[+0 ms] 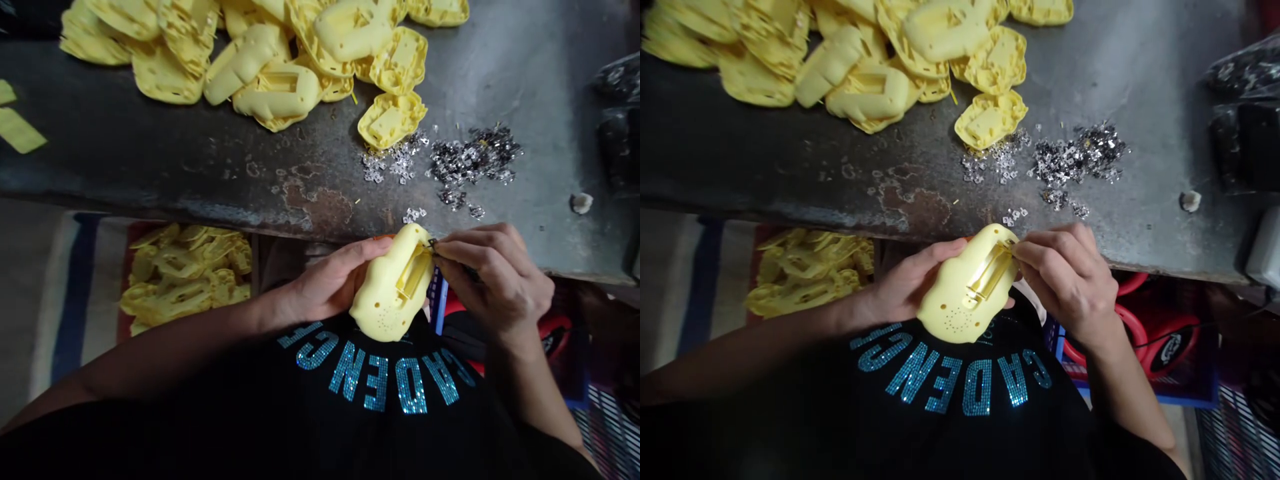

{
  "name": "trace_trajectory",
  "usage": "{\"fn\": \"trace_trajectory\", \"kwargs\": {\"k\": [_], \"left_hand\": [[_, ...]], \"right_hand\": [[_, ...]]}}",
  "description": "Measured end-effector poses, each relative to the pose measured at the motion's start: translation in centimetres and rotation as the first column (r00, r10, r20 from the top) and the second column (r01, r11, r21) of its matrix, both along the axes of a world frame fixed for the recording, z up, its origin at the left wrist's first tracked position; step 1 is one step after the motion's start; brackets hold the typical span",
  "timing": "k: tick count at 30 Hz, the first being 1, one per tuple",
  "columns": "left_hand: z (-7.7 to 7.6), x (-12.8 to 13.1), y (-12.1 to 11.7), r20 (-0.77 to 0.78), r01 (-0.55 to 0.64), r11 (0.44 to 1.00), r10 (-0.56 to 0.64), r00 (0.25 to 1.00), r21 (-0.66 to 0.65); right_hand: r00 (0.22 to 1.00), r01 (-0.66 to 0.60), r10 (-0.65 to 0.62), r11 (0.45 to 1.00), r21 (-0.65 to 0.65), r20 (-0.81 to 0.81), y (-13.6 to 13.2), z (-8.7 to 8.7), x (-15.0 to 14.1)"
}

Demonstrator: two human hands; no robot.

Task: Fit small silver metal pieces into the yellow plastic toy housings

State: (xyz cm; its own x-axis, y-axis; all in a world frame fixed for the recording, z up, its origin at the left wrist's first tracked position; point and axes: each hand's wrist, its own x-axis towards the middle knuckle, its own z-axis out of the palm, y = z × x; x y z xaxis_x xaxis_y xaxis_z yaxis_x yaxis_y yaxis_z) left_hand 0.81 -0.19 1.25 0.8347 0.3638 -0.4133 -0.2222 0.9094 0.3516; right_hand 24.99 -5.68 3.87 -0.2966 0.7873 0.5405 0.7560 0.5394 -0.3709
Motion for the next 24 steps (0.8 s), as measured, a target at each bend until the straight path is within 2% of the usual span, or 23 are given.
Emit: {"fn": "trace_trajectory", "kwargs": {"k": [12,16,21,24], "left_hand": [[0.6,0.8,-0.5,-0.042,-0.08,0.996,0.082,0.996,0.045],[0.3,0.8,-0.6,-0.001,-0.04,0.997,0.04,0.999,0.06],[0.1,0.6,-0.5,-0.043,-0.066,0.997,0.067,0.997,0.034],[0.1,0.5,-0.3,-0.028,-0.06,0.998,0.061,0.998,0.023]], "right_hand": [[0.994,-0.009,0.011,1.0,-0.024,0.111,-0.9,0.5,0.2],[0.996,-0.002,0.005,0.999,-0.04,0.084,-1.0,0.5,0.1],[0.999,0.023,-0.025,0.998,-0.051,-0.032,-1.2,0.4,-0.2],[0.997,0.069,-0.07,0.997,-0.046,-0.023,-1.3,0.2,-0.5]]}}
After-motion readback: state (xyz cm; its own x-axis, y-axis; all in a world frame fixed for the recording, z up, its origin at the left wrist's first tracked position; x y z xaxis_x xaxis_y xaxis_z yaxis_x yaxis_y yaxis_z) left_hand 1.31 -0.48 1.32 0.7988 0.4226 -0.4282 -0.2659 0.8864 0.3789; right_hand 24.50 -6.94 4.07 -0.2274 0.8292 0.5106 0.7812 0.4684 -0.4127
